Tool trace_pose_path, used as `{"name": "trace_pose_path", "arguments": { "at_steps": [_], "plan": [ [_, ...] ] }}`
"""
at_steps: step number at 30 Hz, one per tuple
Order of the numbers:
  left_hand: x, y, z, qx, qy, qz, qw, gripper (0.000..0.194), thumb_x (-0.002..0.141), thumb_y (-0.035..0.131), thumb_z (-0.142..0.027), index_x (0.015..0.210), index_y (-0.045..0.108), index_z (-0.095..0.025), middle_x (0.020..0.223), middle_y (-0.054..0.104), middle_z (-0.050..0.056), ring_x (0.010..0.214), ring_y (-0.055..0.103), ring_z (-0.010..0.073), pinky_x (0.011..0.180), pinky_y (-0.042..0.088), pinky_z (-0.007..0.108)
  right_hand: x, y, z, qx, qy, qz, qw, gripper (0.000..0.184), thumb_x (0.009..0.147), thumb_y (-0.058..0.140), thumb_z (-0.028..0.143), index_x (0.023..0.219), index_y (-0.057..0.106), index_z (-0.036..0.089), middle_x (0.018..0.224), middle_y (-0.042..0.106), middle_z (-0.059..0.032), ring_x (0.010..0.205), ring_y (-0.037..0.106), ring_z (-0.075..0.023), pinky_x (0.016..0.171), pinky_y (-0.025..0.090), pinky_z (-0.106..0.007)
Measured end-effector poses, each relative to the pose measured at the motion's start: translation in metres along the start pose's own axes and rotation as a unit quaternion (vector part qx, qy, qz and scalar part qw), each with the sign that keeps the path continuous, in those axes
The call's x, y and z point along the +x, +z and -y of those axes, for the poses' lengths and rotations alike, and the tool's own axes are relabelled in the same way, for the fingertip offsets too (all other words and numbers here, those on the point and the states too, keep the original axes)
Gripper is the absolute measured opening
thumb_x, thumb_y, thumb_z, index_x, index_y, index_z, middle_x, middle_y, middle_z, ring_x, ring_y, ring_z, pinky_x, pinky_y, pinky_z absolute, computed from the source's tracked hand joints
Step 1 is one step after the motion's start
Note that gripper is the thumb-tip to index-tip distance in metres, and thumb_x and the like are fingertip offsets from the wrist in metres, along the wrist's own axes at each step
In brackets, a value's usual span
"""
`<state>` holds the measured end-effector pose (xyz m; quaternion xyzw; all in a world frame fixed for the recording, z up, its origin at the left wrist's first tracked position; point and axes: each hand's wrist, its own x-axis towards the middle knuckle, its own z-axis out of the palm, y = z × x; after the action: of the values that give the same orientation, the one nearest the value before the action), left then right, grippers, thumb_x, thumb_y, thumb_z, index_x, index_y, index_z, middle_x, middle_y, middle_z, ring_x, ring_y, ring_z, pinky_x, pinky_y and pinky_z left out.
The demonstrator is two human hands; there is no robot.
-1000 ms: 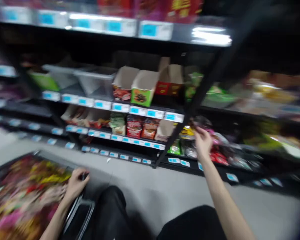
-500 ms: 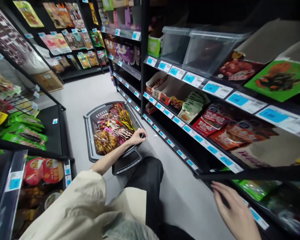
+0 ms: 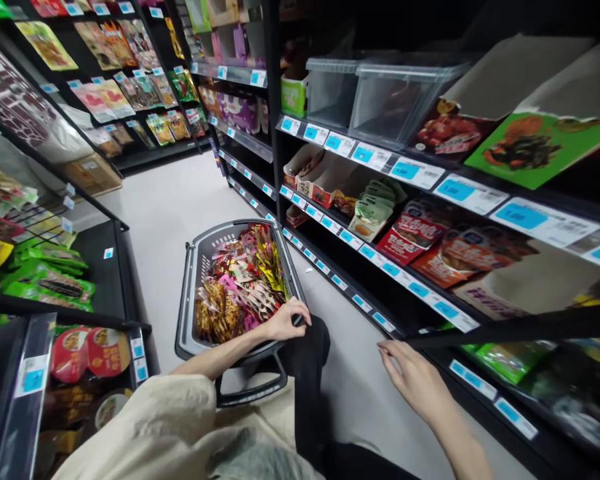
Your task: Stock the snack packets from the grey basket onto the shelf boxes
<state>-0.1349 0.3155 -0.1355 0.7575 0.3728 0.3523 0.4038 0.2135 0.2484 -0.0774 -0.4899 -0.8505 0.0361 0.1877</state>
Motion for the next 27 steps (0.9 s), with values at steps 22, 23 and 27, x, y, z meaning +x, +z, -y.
{"name": "trace_pose_path", "arguments": {
  "at_steps": [22,23,27],
  "plan": [
    [0.056,-0.059,0.024,0.453,-0.261,-0.018,0.852,0.035,0.104,0.036,-0.023,0.124,0.063,-0.011,0.112,0.067,0.020,0.086,0.072,0.0261,0.072,0.053,0.033,-0.014,0.040,0.000,0.069,0.233,0.268,0.932,0.032,0.101,0.039,0.022,0.102,0.071,0.018,0.107,0.075,-0.0127,0.100,0.072,-0.0268,0.089,0.049,-0.035],
    [0.055,-0.058,0.025,0.449,-0.272,-0.008,0.851,0.036,0.104,0.037,-0.023,0.126,0.062,-0.011,0.107,0.068,0.019,0.085,0.072,0.0260,0.071,0.053,0.032,-0.015,0.041,-0.001,0.069,0.235,0.270,0.931,0.032,0.101,0.039,0.023,0.102,0.071,0.019,0.106,0.075,-0.0126,0.100,0.072,-0.0269,0.089,0.049,-0.035],
    [0.051,-0.057,0.026,0.414,-0.293,0.033,0.861,0.035,0.102,0.041,-0.018,0.128,0.063,-0.010,0.091,0.069,0.016,0.086,0.073,0.0292,0.071,0.051,0.032,-0.012,0.041,-0.003,0.067,0.236,0.278,0.929,0.032,0.101,0.039,0.024,0.102,0.071,0.019,0.107,0.076,-0.0127,0.101,0.072,-0.0272,0.088,0.049,-0.035]
  ]
}}
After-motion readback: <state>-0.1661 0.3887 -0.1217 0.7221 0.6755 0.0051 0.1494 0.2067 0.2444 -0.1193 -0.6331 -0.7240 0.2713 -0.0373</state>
